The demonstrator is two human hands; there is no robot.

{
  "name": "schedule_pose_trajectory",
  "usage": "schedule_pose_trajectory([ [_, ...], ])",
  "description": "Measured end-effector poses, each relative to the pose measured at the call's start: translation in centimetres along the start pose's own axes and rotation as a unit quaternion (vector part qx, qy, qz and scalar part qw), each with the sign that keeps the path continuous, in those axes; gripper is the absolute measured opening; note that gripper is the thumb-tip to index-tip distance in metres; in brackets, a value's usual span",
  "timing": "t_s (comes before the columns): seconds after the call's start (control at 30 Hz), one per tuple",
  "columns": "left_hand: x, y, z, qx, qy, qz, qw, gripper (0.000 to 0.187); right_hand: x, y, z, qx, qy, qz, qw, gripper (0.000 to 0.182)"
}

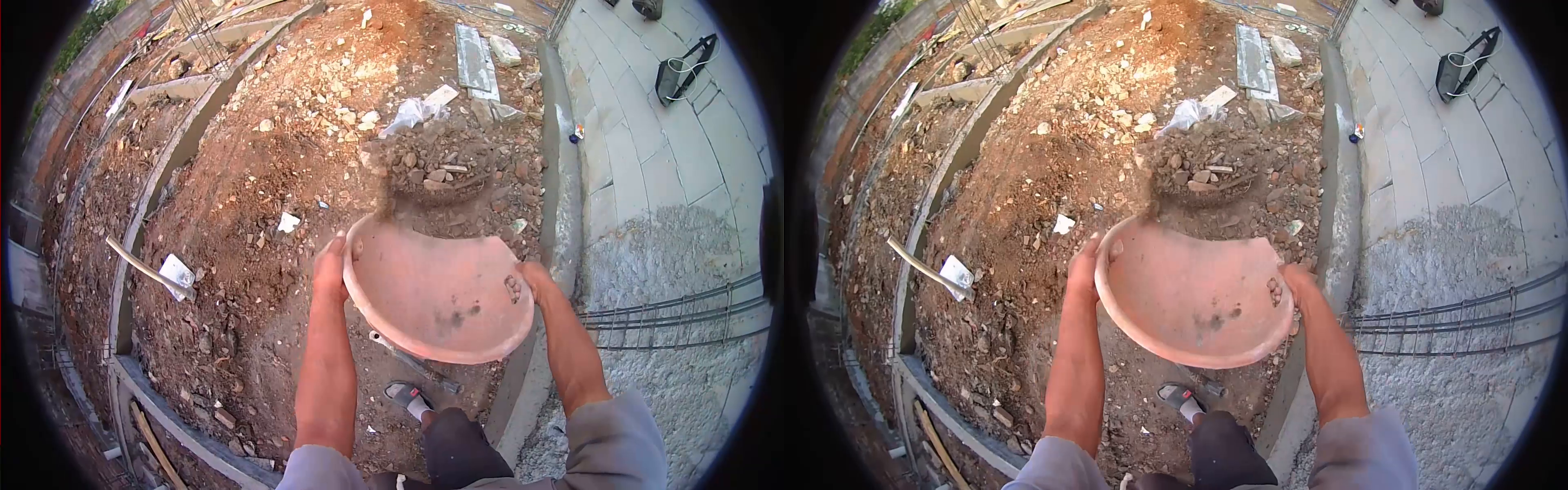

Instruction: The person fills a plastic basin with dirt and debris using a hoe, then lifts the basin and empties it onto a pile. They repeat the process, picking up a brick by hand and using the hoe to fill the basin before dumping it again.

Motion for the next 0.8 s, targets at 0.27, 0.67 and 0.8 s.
schedule_pose_trajectory([
  [0.27,-10.3,7.4,14.9,0.038,-0.109,0.034,0.993,0.053,0.8,-18.3,-6.4,0.057,0.053,-0.089,0.993,0.028],
  [0.67,-23.2,5.1,21.7,-0.077,-0.148,0.013,0.986,0.047,-4.4,-17.7,-16.3,0.061,0.137,-0.085,0.985,0.025],
  [0.8,-27.5,11.7,21.9,-0.116,-0.160,0.096,0.975,0.051,-6.5,-16.0,-17.1,0.067,0.095,-0.024,0.993,0.024],
])
Point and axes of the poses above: each hand's wrist, its own x-axis towards the middle knuckle, its own z-axis out of the back of the hand, y = z × x, the point moved 9 cm from there along x, towards the middle knuckle, and after that the axes turned 6 degrees about -z, right-handed, at the moved point
